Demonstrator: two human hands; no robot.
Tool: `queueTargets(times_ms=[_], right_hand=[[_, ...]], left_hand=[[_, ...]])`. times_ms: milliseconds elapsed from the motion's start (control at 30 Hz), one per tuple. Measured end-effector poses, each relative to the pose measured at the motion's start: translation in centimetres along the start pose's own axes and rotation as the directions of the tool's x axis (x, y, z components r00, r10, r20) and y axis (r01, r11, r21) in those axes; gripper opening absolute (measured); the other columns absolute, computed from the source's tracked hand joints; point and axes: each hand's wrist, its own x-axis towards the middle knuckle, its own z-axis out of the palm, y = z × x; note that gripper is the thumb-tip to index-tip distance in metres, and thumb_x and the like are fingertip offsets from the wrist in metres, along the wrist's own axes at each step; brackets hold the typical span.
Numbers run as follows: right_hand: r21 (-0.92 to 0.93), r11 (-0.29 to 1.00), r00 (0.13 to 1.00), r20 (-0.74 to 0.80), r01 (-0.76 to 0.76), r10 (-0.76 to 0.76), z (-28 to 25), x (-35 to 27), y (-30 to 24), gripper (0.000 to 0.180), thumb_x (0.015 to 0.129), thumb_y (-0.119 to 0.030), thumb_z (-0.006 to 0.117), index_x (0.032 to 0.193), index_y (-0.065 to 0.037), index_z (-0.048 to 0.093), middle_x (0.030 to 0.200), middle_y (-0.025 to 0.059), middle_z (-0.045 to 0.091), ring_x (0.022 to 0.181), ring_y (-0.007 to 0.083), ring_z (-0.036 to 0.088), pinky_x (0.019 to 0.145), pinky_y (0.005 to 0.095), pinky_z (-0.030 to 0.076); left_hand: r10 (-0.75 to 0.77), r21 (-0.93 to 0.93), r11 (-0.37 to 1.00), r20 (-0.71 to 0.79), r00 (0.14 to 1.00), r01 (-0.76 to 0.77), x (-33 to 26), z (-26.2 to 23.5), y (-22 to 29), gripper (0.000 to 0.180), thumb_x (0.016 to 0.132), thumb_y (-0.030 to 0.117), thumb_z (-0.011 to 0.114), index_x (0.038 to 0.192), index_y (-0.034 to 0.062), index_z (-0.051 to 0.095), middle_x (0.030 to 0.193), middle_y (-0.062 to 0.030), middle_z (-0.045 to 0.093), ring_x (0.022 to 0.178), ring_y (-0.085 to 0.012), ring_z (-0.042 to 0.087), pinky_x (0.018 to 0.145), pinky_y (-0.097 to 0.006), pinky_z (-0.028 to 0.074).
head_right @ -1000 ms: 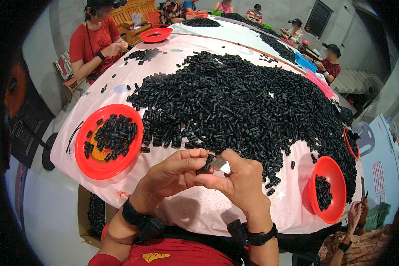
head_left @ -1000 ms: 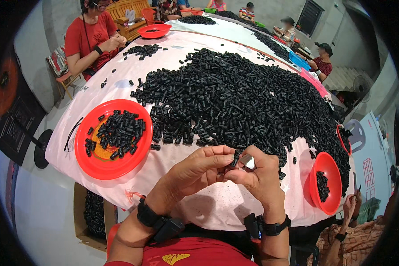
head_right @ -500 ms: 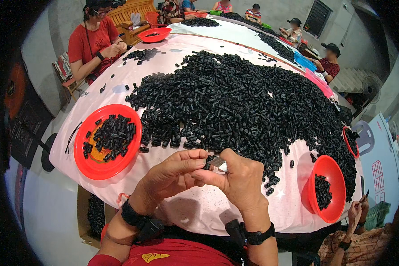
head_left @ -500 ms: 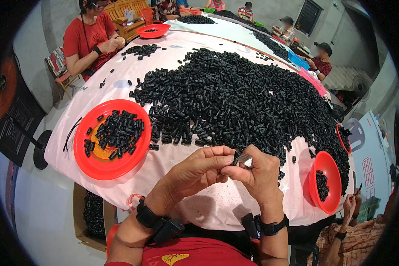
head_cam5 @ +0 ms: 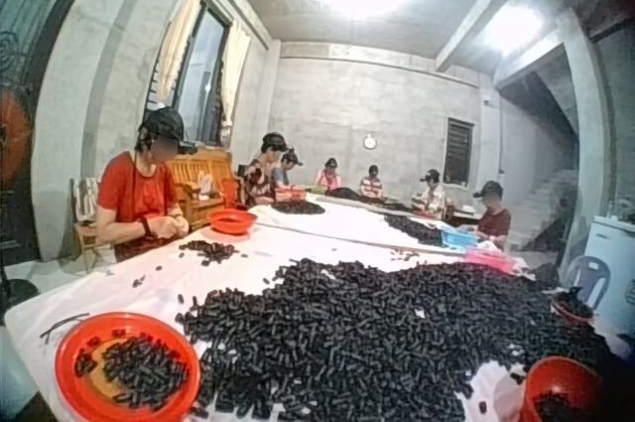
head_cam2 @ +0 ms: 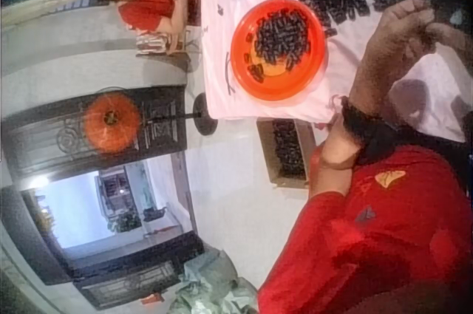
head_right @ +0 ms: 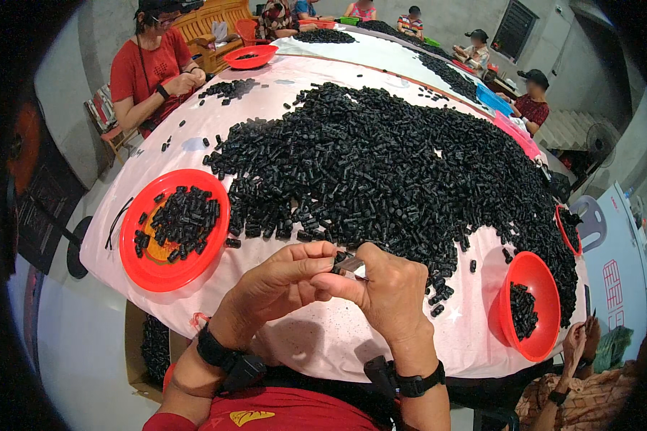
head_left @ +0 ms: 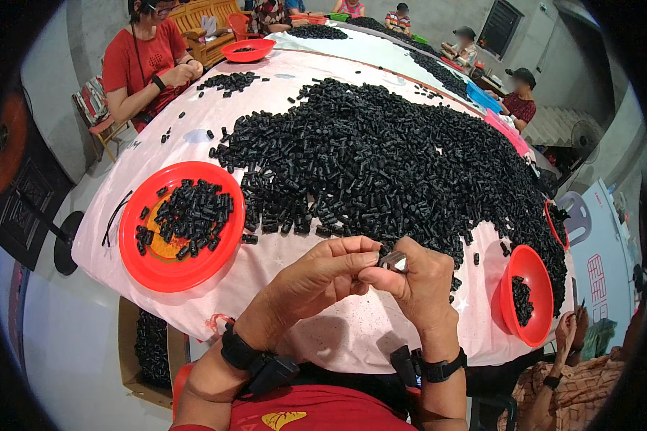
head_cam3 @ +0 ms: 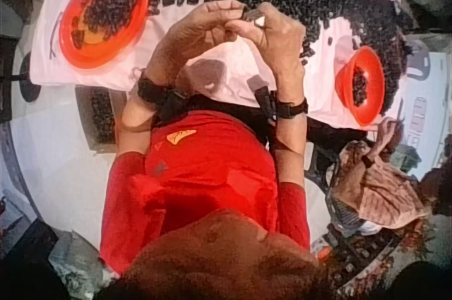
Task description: Sorting and inspecting small black components at a communal table.
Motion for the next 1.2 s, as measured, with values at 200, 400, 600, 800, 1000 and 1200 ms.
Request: queueTargets(times_ms=[200, 400, 600, 800, 1000, 1200], right_hand=[[0.010, 1.000, 0.999, -0.053, 0.011, -0.010, 0.2, 0.0, 0.0, 0.055, 0.071, -0.061, 0.066, 0.062, -0.009, 0.052, 0.046, 0.0043, 0.050, 0.040, 0.0187, 0.053, 0.037, 0.0295, 0.039], [-0.016, 1.000, 0.999, -0.032, -0.005, 0.004, 0.4, 0.0, 0.1, 0.056, 0.071, -0.063, 0.065, 0.060, -0.009, 0.052, 0.045, 0.0047, 0.050, 0.039, 0.0197, 0.053, 0.037, 0.0302, 0.039], [-0.057, 0.998, 1.000, -0.024, 0.006, -0.007, 0.3, 0.0, 0.0, 0.057, 0.071, -0.062, 0.066, 0.059, -0.009, 0.052, 0.043, 0.0044, 0.047, 0.038, 0.0199, 0.052, 0.037, 0.0307, 0.038], [0.157, 0.987, 1.000, 0.006, -0.025, 0.024, -0.2, 0.0, -0.4, 0.043, 0.074, -0.045, 0.076, 0.071, -0.006, 0.059, 0.056, 0.0062, 0.058, 0.046, 0.0165, 0.058, 0.043, 0.0268, 0.043], [0.509, 0.842, 0.984, 0.110, -0.180, 0.143, -1.4, 0.7, -1.1, 0.017, 0.081, -0.008, 0.069, 0.096, -0.002, 0.065, 0.079, 0.0073, 0.068, 0.064, 0.0103, 0.064, 0.057, 0.0227, 0.049], [0.484, 0.855, 0.982, 0.066, -0.187, 0.178, -1.1, 0.6, -1.1, 0.013, 0.081, -0.007, 0.069, 0.092, -0.002, 0.064, 0.081, 0.0065, 0.069, 0.067, 0.0090, 0.064, 0.057, 0.0220, 0.048]], left_hand=[[-0.001, 0.022, 1.000, -0.005, 1.000, 0.001, 0.0, -0.1, 0.0, 0.023, 0.093, 0.020, 0.060, 0.112, 0.0058, 0.060, 0.094, 0.0015, 0.062, 0.081, -0.0056, 0.056, 0.072, -0.023, 0.045], [0.047, -0.039, 0.998, 0.041, 0.998, -0.045, 0.0, -0.6, -0.2, 0.023, 0.093, 0.014, 0.059, 0.113, 0.0036, 0.057, 0.098, -0.0032, 0.064, 0.083, -0.0088, 0.061, 0.072, -0.024, 0.049], [0.041, -0.003, 0.999, -0.028, 0.999, -0.041, 0.1, -0.8, -0.4, 0.023, 0.093, 0.015, 0.059, 0.113, 0.0043, 0.057, 0.097, -0.0025, 0.064, 0.079, -0.0084, 0.060, 0.071, -0.024, 0.049], [-0.001, 0.045, 0.999, -0.084, 0.996, 0.005, -0.2, 0.3, 0.5, 0.023, 0.092, 0.020, 0.061, 0.112, 0.0076, 0.059, 0.088, 0.0018, 0.061, 0.076, -0.0057, 0.056, 0.070, -0.022, 0.045], [-0.003, 0.082, 0.997, -0.080, 0.997, 0.010, -0.4, 0.2, 1.2, 0.023, 0.092, 0.024, 0.061, 0.110, 0.0094, 0.059, 0.084, 0.0025, 0.061, 0.074, -0.0044, 0.055, 0.067, -0.020, 0.044], [0.085, 0.008, 0.996, -0.049, 0.995, -0.085, -0.1, 0.2, 1.0, 0.026, 0.092, 0.020, 0.062, 0.112, 0.0057, 0.056, 0.085, 0.0021, 0.059, 0.077, -0.0049, 0.056, 0.071, -0.020, 0.046]])
